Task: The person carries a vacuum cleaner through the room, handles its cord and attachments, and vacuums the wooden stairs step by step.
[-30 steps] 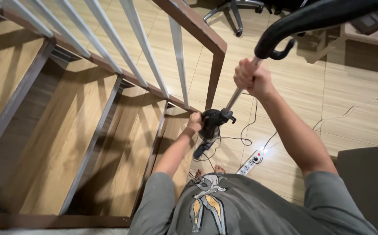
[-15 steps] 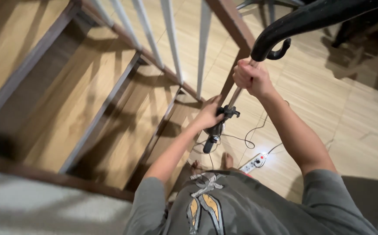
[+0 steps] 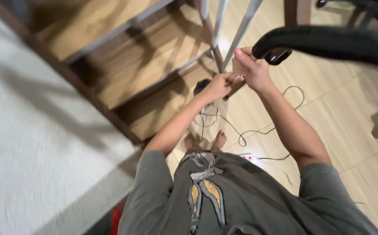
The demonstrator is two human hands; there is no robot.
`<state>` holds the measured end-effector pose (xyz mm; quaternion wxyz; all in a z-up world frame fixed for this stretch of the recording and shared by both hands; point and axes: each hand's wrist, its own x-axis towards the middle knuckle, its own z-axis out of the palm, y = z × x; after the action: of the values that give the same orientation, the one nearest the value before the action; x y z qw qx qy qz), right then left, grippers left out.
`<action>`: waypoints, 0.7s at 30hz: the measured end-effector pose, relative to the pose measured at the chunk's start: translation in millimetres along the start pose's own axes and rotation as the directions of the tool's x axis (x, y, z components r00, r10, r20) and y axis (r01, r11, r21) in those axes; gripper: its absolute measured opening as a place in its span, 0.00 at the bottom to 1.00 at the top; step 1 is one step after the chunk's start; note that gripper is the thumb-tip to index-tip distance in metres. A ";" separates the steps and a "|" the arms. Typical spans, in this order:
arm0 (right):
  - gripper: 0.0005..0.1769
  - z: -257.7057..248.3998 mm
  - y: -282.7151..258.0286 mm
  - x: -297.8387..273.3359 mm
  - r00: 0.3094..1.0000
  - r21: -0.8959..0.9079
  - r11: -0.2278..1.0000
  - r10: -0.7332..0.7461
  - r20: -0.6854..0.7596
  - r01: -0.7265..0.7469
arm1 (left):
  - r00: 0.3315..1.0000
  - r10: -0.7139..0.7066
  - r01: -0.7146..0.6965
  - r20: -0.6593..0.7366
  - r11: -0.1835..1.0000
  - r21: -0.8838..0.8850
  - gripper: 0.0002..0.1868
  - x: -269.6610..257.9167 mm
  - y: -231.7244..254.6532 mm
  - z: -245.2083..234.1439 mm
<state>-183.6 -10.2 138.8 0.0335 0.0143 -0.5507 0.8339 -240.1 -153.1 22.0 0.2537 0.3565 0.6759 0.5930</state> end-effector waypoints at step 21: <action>0.17 10.4 56.7 -148.4 0.980 -0.819 0.539 -0.129 0.150 0.197 | 0.982 -0.161 0.189 0.102 0.758 -0.625 0.18 -92.5 -89.4 94.8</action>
<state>-39.7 -47.9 81.9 0.0939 0.0779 -0.8752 0.4680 -126.6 -170.5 -89.1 0.4270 0.1983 0.4627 0.7512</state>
